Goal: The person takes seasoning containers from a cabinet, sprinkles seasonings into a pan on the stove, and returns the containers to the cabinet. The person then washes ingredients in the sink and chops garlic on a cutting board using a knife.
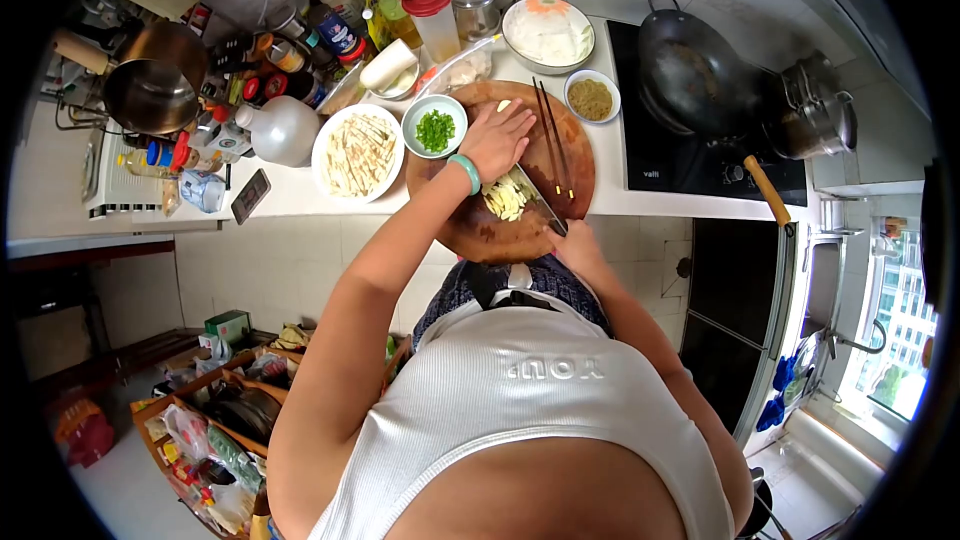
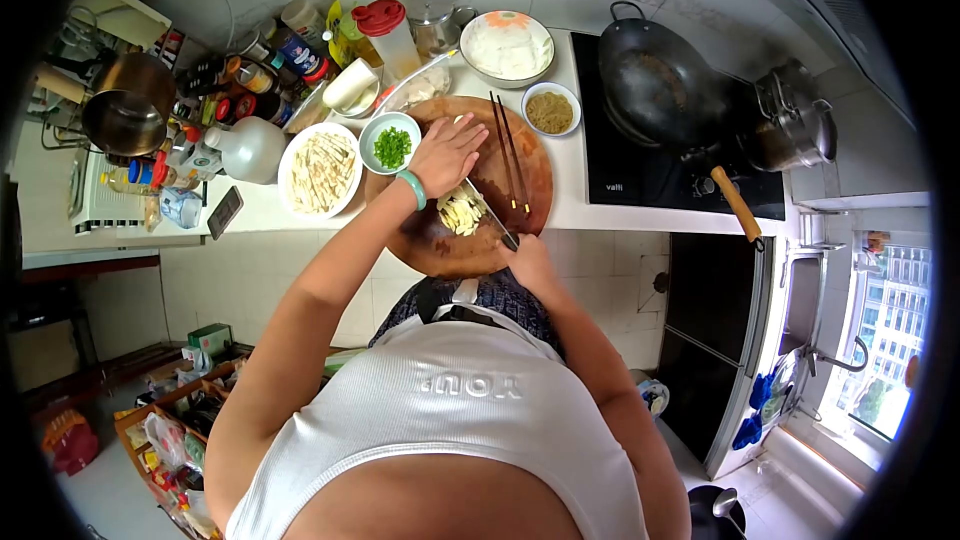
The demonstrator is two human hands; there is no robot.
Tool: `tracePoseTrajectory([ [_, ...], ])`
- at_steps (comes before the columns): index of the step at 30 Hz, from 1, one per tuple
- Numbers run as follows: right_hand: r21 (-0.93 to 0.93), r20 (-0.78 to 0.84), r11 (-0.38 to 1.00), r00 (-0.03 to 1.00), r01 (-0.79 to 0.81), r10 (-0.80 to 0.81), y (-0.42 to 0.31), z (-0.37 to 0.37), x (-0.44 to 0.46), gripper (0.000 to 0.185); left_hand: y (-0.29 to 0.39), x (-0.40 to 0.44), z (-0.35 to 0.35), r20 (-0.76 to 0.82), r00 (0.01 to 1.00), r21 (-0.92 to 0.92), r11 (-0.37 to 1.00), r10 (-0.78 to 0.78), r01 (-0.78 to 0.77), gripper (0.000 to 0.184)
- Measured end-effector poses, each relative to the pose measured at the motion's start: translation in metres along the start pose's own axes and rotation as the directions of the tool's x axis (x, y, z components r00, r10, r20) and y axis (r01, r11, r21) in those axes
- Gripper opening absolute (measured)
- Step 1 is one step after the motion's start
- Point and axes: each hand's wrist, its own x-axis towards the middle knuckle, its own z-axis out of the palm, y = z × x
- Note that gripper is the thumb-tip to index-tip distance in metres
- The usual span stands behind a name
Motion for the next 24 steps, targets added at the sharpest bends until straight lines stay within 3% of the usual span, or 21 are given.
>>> tracePoseTrajectory([
  [7, -0.013, 0.018, 1.0, 1.0, -0.019, 0.019, -0.006, -0.001, -0.003, 0.037, -0.002, -0.018, 0.002, -0.001, 0.996, -0.022, 0.996, -0.092, 0.092, 0.044],
  [12, -0.235, 0.0, 0.972, 1.0, 0.001, -0.001, -0.029, -0.009, 0.001, 0.037, -0.017, -0.019, 0.017, 0.013, 0.995, -0.055, 0.993, -0.104, 0.104, 0.044],
  [16, -0.201, 0.059, 0.979, 0.998, -0.019, 0.031, -0.049, -0.015, -0.004, 0.036, -0.017, -0.023, 0.003, 0.084, 0.991, -0.024, 0.994, -0.108, 0.111, 0.046],
  [18, -0.161, 0.021, 0.983, 0.996, -0.085, 0.089, -0.032, -0.006, -0.006, 0.035, -0.003, -0.027, -0.002, -0.075, 0.99, -0.092, 0.989, -0.121, 0.114, 0.05],
  [19, -0.197, 0.041, 0.979, 0.997, -0.056, 0.065, -0.015, 0.001, 0.001, 0.036, 0.005, -0.029, -0.014, -0.18, 0.968, -0.22, 0.966, -0.177, 0.136, 0.054],
  [21, -0.127, 0.036, 0.988, 0.995, -0.083, 0.088, -0.036, -0.014, -0.011, 0.038, 0.01, -0.055, -0.05, -0.346, 0.854, -0.328, 0.903, -0.389, 0.279, 0.046],
  [22, -0.16, -0.021, 0.987, 1.0, -0.001, -0.002, -0.016, -0.003, -0.004, 0.041, 0.004, -0.074, -0.063, -0.437, 0.762, -0.346, 0.872, -0.477, 0.348, 0.042],
  [24, -0.13, 0.079, 0.991, 0.997, -0.01, 0.021, -0.025, -0.013, -0.002, 0.04, -0.036, -0.133, -0.06, -0.63, 0.452, -0.369, 0.756, -0.631, 0.541, 0.036],
])
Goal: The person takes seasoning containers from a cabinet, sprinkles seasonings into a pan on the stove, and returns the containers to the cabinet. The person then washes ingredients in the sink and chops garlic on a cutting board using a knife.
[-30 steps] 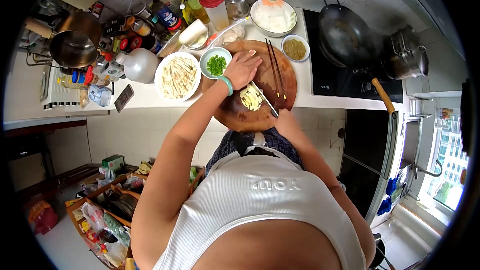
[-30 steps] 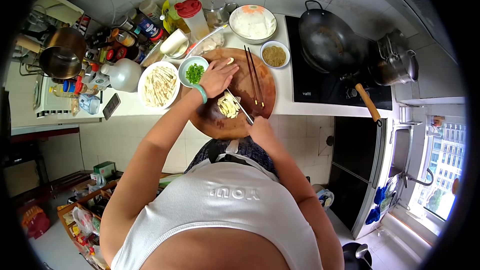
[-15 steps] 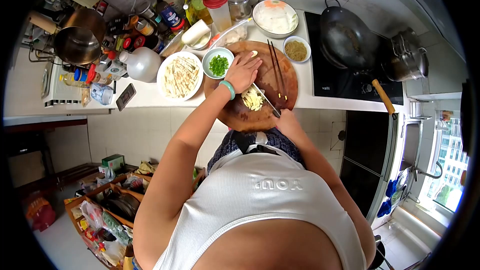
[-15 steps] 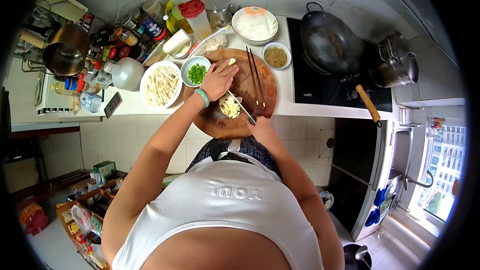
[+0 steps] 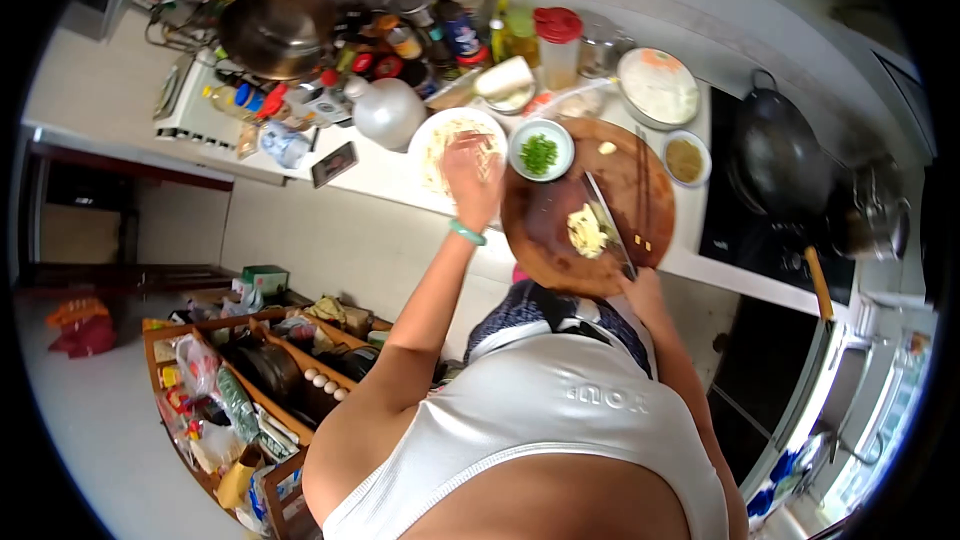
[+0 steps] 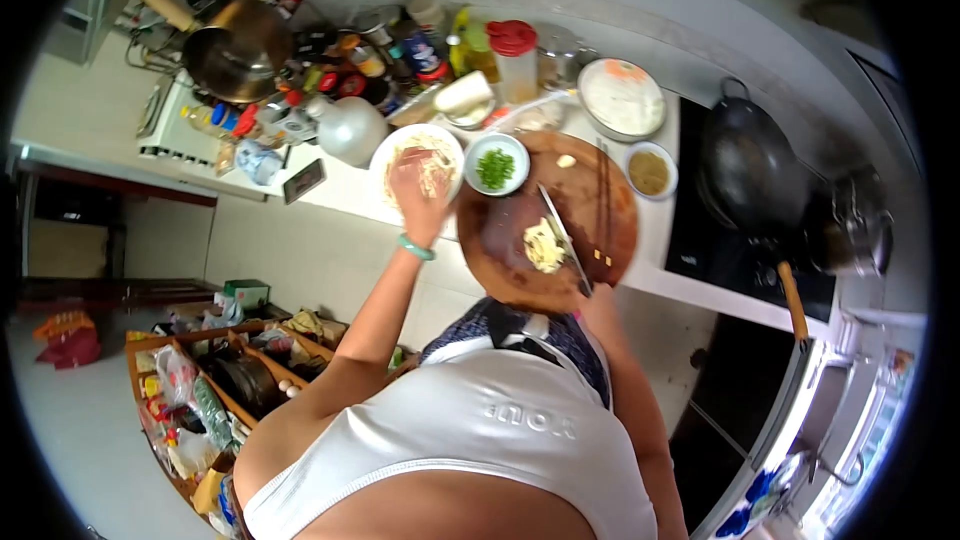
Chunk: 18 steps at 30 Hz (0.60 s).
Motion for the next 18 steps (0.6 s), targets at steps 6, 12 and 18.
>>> tracePoseTrajectory([
  [6, 0.115, -0.115, 0.985, 0.987, 0.126, -0.113, 0.041, 0.019, 0.01, 0.031, -0.257, -0.025, -0.093, -0.342, 0.734, 0.539, 0.517, -0.587, 0.665, 0.055],
  [12, 0.081, -0.133, 0.996, 0.99, 0.049, -0.038, -0.004, -0.002, -0.011, 0.036, -0.393, -0.035, -0.105, -0.343, 0.511, 0.676, 0.171, -0.788, 0.717, 0.056],
  [18, 0.076, -0.152, 0.996, 0.987, -0.04, 0.051, -0.016, 0.002, -0.022, 0.038, -0.385, -0.028, -0.089, -0.274, 0.461, 0.682, 0.167, -0.844, 0.712, 0.055],
])
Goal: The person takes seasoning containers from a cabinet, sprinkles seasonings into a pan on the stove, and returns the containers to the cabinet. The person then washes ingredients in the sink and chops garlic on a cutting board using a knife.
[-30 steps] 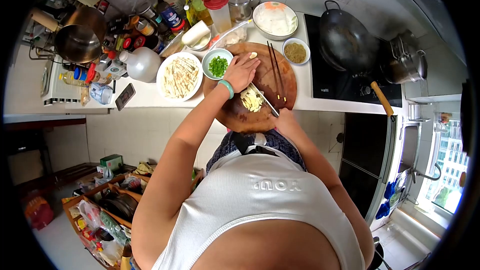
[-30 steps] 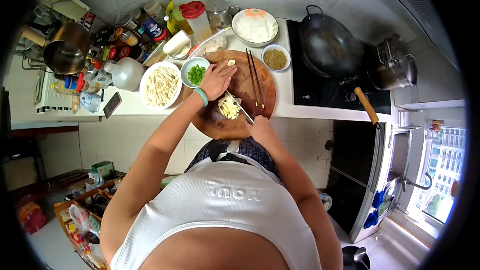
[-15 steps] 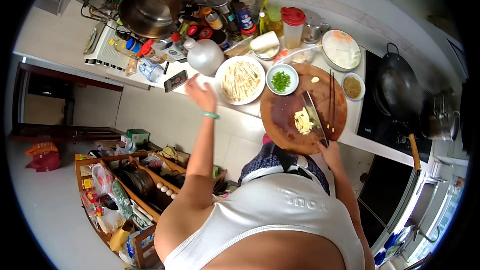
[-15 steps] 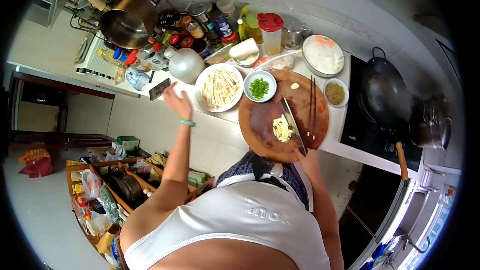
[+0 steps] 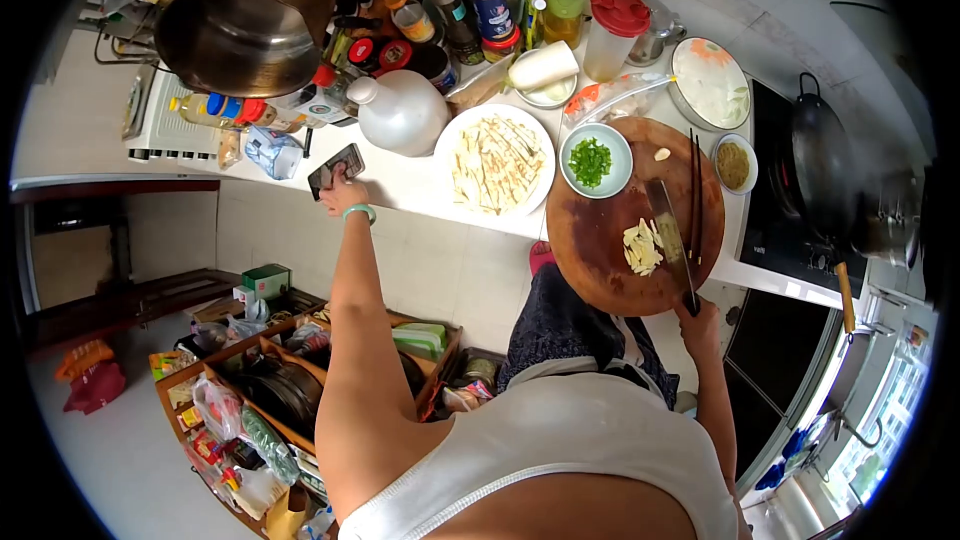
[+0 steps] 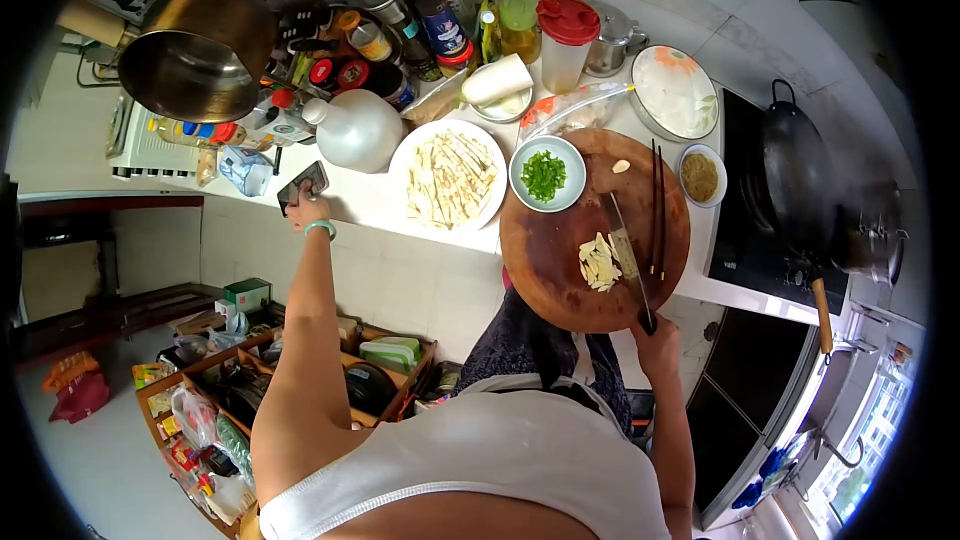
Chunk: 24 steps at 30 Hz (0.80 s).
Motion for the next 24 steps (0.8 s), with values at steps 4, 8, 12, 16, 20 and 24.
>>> tracePoseTrajectory([
  [4, 0.013, 0.009, 0.997, 0.997, -0.074, 0.074, -0.015, -0.005, -0.007, 0.028, 0.014, -0.058, -0.042, -0.095, 0.98, -0.238, 0.952, 0.177, -0.195, 0.059],
  [8, -0.038, 0.046, 0.999, 0.998, -0.039, 0.041, -0.007, -0.013, -0.001, 0.031, 0.019, -0.146, -0.094, -0.287, 0.939, -0.543, 0.775, 0.191, -0.324, 0.056],
  [12, -0.17, 0.121, 0.957, 0.969, 0.235, -0.216, 0.0, -0.035, 0.013, 0.036, 0.051, -0.265, -0.145, -0.244, 0.874, -0.767, 0.467, 0.421, -0.44, 0.048],
  [16, -0.267, 0.281, 0.867, 0.895, 0.42, -0.347, -0.001, -0.051, 0.057, 0.045, 0.104, -0.356, -0.184, -0.319, 0.337, -0.659, 0.048, 0.886, -0.751, 0.033],
  [20, -0.311, 0.439, 0.787, 0.815, 0.533, -0.379, -0.028, -0.07, 0.104, 0.037, 0.132, -0.402, -0.175, -0.145, 0.21, -0.612, 0.079, 0.967, -0.787, 0.032],
  [24, -0.305, 0.617, 0.637, 0.657, 0.708, -0.434, -0.036, -0.072, 0.15, 0.026, 0.129, -0.415, -0.143, -0.077, 0.19, -0.441, 0.137, 0.979, -0.887, 0.032],
])
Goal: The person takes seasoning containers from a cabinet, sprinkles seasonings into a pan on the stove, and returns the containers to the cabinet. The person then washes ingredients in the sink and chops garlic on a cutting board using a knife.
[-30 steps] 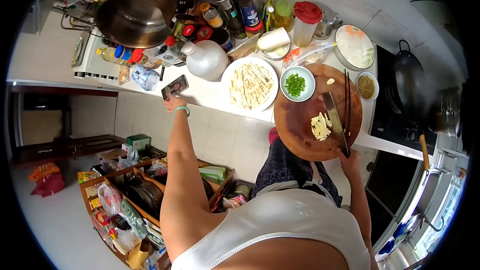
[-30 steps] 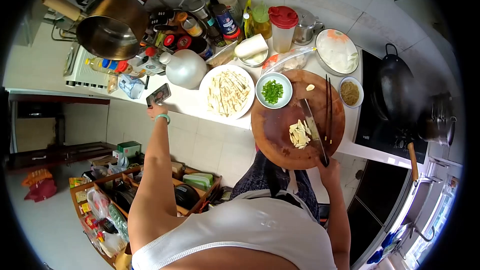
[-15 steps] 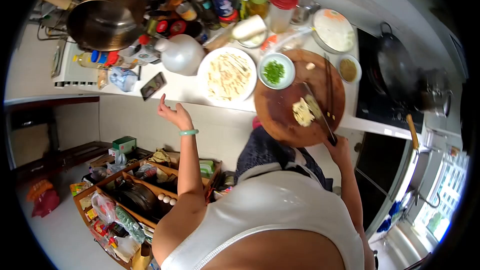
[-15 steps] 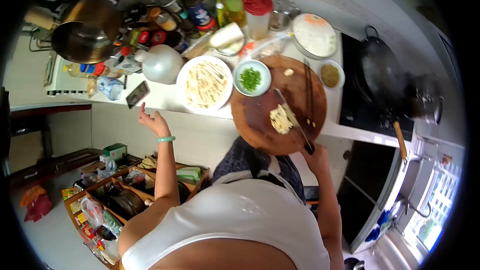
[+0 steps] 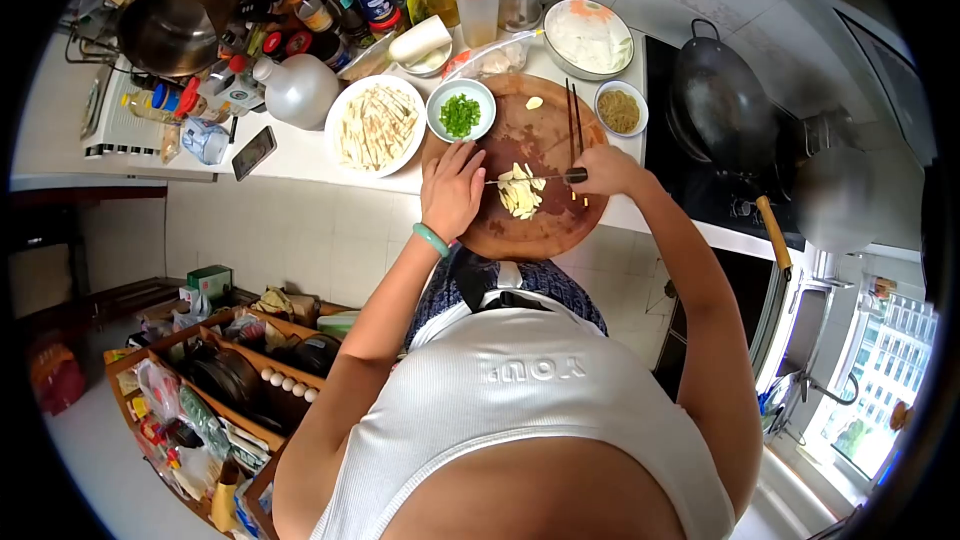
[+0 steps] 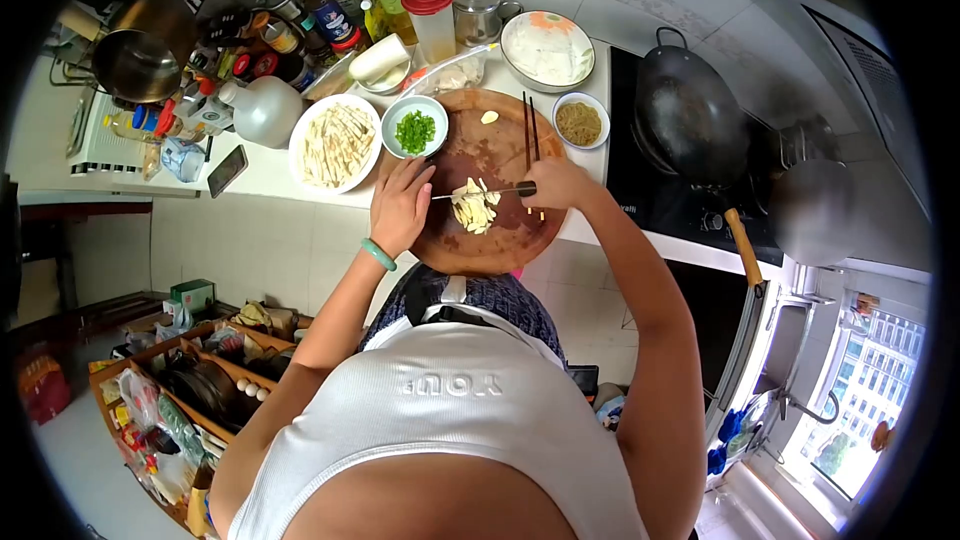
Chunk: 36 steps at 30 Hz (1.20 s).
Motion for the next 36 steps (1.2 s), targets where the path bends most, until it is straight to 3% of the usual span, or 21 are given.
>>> tracePoseTrajectory([
  [2, -0.044, 0.019, 0.997, 0.998, 0.065, -0.064, 0.006, -0.006, 0.008, 0.025, 0.002, -0.006, 0.006, 0.042, 0.998, 0.023, 0.998, -0.056, 0.056, 0.035],
  [4, -0.046, 0.087, 0.998, 0.996, 0.031, -0.027, 0.004, -0.016, 0.015, 0.026, 0.007, -0.012, 0.009, -0.01, 0.994, 0.014, 0.994, -0.105, 0.105, 0.036],
  [8, -0.106, 0.101, 0.965, 0.968, 0.242, -0.232, 0.01, -0.022, 0.027, 0.023, 0.016, -0.021, 0.02, 0.022, 0.978, 0.031, 0.978, -0.208, 0.207, 0.036],
  [14, -0.166, 0.164, 0.943, 0.951, 0.289, -0.262, 0.014, -0.019, 0.04, 0.026, 0.028, -0.023, 0.038, 0.068, 0.937, 0.081, 0.938, -0.343, 0.337, 0.041],
  [17, -0.211, 0.251, 0.945, 0.948, 0.25, -0.195, 0.01, -0.023, 0.046, 0.028, 0.032, -0.022, 0.042, 0.039, 0.936, 0.165, 0.926, -0.349, 0.338, 0.047],
  [20, -0.185, 0.203, 0.93, 0.938, 0.319, -0.281, 0.014, -0.02, 0.049, 0.03, 0.028, -0.024, 0.048, -0.006, 0.947, 0.204, 0.927, -0.321, 0.315, 0.046],
  [27, -0.198, 0.249, 0.93, 0.934, 0.309, -0.258, 0.005, -0.027, 0.051, 0.032, 0.031, -0.03, 0.053, -0.026, 0.943, 0.265, 0.907, -0.333, 0.328, 0.044],
  [29, -0.35, 0.277, 0.899, 0.946, 0.262, -0.168, -0.005, -0.032, 0.054, 0.028, 0.026, -0.035, 0.051, -0.025, 0.938, 0.214, 0.915, -0.346, 0.343, 0.044],
  [30, -0.351, 0.277, 0.899, 0.946, 0.263, -0.169, -0.015, -0.038, 0.049, 0.028, 0.023, -0.036, 0.049, -0.027, 0.938, 0.214, 0.914, -0.347, 0.344, 0.044],
  [32, -0.361, 0.267, 0.924, 0.963, 0.124, -0.025, -0.034, -0.046, 0.033, 0.023, 0.02, -0.038, 0.047, -0.044, 0.946, 0.19, 0.927, -0.321, 0.323, 0.044],
  [36, -0.247, 0.192, 0.952, 0.972, 0.18, -0.134, 0.007, -0.007, 0.034, 0.022, 0.026, -0.033, 0.047, 0.002, 0.962, 0.226, 0.938, -0.272, 0.264, 0.045],
])
